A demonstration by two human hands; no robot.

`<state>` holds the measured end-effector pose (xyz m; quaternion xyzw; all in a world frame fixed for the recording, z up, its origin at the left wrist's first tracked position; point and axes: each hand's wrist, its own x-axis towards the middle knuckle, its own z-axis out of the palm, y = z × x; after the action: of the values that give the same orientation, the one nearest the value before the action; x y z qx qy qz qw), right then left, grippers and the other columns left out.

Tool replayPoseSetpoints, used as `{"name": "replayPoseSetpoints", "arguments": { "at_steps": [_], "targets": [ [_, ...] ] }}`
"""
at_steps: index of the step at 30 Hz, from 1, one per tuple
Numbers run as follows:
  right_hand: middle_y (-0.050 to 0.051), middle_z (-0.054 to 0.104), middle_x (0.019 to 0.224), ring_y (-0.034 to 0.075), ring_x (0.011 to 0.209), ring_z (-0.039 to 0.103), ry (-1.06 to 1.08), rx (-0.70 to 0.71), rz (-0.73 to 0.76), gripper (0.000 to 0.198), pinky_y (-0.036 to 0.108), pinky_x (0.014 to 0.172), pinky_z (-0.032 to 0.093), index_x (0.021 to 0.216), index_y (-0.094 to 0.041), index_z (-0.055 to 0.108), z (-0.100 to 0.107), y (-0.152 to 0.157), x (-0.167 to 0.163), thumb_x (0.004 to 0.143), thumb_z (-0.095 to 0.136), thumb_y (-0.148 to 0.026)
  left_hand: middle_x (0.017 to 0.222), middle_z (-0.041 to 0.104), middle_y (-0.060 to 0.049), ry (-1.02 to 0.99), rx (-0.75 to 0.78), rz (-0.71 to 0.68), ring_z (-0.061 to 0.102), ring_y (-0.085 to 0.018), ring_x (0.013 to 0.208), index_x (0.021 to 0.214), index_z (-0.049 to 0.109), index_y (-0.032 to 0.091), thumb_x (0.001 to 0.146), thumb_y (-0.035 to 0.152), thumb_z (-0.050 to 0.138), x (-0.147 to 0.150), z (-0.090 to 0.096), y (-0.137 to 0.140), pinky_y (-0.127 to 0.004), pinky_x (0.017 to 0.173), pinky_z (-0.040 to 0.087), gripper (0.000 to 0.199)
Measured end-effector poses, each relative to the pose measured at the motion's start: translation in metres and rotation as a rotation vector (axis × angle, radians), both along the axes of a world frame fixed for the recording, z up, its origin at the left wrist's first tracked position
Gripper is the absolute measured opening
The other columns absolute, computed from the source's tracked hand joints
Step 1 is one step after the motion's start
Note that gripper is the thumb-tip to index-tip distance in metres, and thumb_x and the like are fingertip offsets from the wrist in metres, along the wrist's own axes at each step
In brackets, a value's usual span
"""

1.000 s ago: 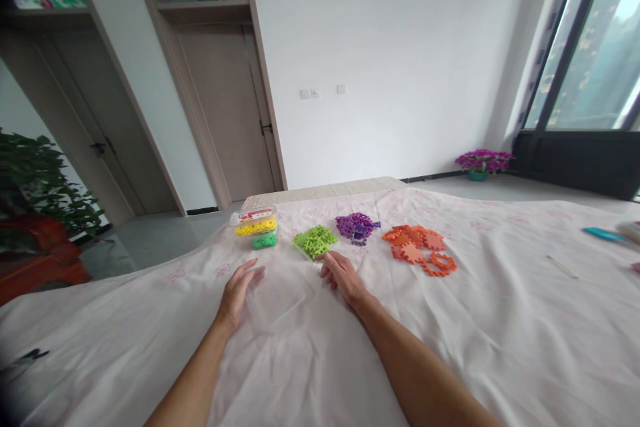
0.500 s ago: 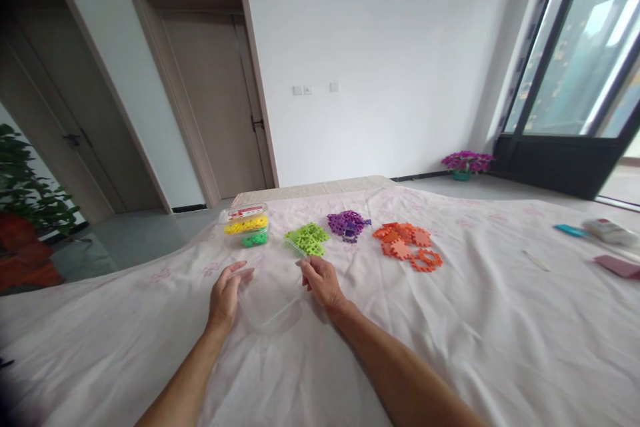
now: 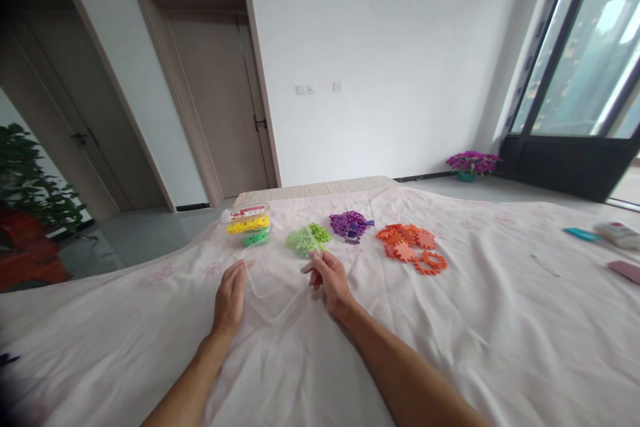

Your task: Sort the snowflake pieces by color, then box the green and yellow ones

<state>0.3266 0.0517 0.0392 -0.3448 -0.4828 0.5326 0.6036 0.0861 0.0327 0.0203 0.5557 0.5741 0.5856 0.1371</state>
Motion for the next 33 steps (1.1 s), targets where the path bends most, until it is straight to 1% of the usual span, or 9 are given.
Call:
{"name": "replayPoseSetpoints", "arguments": {
  "at_steps": [4, 8, 12, 17, 19, 22, 27, 30, 33],
  "targets": [
    [0.000, 0.060, 0.058, 0.006, 0.043, 0.040, -0.051, -0.040, -0.008, 0.040, 0.018, 0.040, 0.029, 0.072, -0.016, 0.064, 0.002, 0.000, -0.003, 0.081, 0.066, -0.054, 0.128, 0.061, -0.009, -0.001, -0.001, -0.161, 0.051, -0.023, 0.128, 0.101, 0.071, 0.021, 0.095, 0.049, 0.037, 0.007, 0.008, -0.005, -0.041, 0.118, 0.032, 0.045],
    [-0.002, 0.054, 0.054, 0.006, 0.044, 0.039, -0.154, -0.035, -0.058, 0.041, 0.018, 0.041, 0.030, 0.071, -0.016, 0.064, 0.002, 0.000, -0.004, 0.081, 0.064, -0.057, 0.132, 0.060, -0.008, -0.094, -0.053, -0.203, 0.050, -0.024, 0.130, 0.096, 0.074, 0.022, 0.091, 0.054, 0.048, 0.012, 0.016, -0.011, -0.038, 0.117, 0.032, 0.042],
    [-0.002, 0.053, 0.054, 0.008, 0.045, 0.040, -0.200, -0.010, -0.116, 0.044, 0.020, 0.043, 0.032, 0.070, -0.017, 0.062, -0.001, 0.001, -0.004, 0.082, 0.061, -0.059, 0.111, 0.072, -0.009, -0.262, -0.027, -0.193, 0.052, -0.024, 0.127, 0.116, 0.068, 0.019, 0.095, 0.054, 0.036, 0.011, 0.019, -0.014, -0.043, 0.118, 0.028, 0.052],
    [-0.001, 0.059, 0.062, 0.008, 0.045, 0.041, -0.245, 0.002, -0.091, 0.042, 0.021, 0.043, 0.032, 0.078, -0.017, 0.062, -0.004, 0.001, -0.004, 0.080, 0.063, -0.059, 0.129, 0.064, -0.009, -0.169, -0.004, -0.175, 0.050, -0.026, 0.130, 0.081, 0.076, 0.021, 0.085, 0.047, 0.059, 0.012, 0.019, -0.012, -0.037, 0.115, 0.031, 0.032],
    [0.000, 0.062, 0.069, 0.009, 0.048, 0.044, -0.263, 0.028, -0.028, 0.043, 0.020, 0.043, 0.033, 0.092, -0.017, 0.065, -0.005, 0.001, -0.003, 0.079, 0.064, -0.058, 0.124, 0.067, -0.009, -0.212, -0.006, -0.153, 0.057, -0.026, 0.122, 0.086, 0.076, 0.020, 0.083, 0.045, 0.061, 0.012, 0.018, -0.009, -0.037, 0.110, 0.038, 0.030],
    [0.002, 0.064, 0.080, 0.011, 0.057, 0.050, -0.350, 0.078, 0.074, 0.050, 0.021, 0.046, 0.037, 0.110, -0.017, 0.066, -0.007, 0.000, -0.002, 0.075, 0.070, -0.053, 0.104, 0.073, -0.009, -0.406, 0.011, -0.032, 0.064, -0.025, 0.109, 0.107, 0.073, 0.017, 0.083, 0.047, 0.059, 0.006, 0.016, -0.003, -0.039, 0.103, 0.045, 0.041],
    [0.004, 0.067, 0.086, 0.013, 0.065, 0.053, -0.466, 0.161, 0.119, 0.043, 0.023, 0.056, 0.043, 0.109, -0.017, 0.071, -0.010, 0.001, -0.001, 0.075, 0.071, -0.044, 0.104, 0.074, -0.012, -0.721, 0.084, 0.318, 0.067, -0.024, 0.103, 0.095, 0.071, 0.012, 0.081, 0.043, 0.054, -0.018, 0.014, 0.007, -0.039, 0.093, 0.052, 0.038],
    [0.005, 0.069, 0.086, 0.014, 0.067, 0.055, -0.463, 0.171, 0.124, 0.039, 0.024, 0.059, 0.044, 0.105, -0.017, 0.072, -0.009, -0.001, -0.002, 0.078, 0.069, -0.044, 0.101, 0.074, -0.010, -0.699, 0.037, 0.501, 0.068, -0.025, 0.098, 0.091, 0.069, 0.015, 0.078, 0.040, 0.052, -0.037, 0.013, 0.007, -0.038, 0.085, 0.055, 0.034],
    [0.006, 0.071, 0.086, 0.015, 0.067, 0.057, -0.442, 0.131, 0.134, 0.039, 0.024, 0.057, 0.044, 0.100, -0.016, 0.073, -0.005, -0.004, -0.004, 0.081, 0.066, -0.049, 0.096, 0.073, -0.006, -0.543, -0.028, 0.613, 0.068, -0.026, 0.097, 0.097, 0.067, 0.019, 0.077, 0.040, 0.050, -0.056, 0.006, 0.006, -0.039, 0.085, 0.055, 0.034]
  ]
}}
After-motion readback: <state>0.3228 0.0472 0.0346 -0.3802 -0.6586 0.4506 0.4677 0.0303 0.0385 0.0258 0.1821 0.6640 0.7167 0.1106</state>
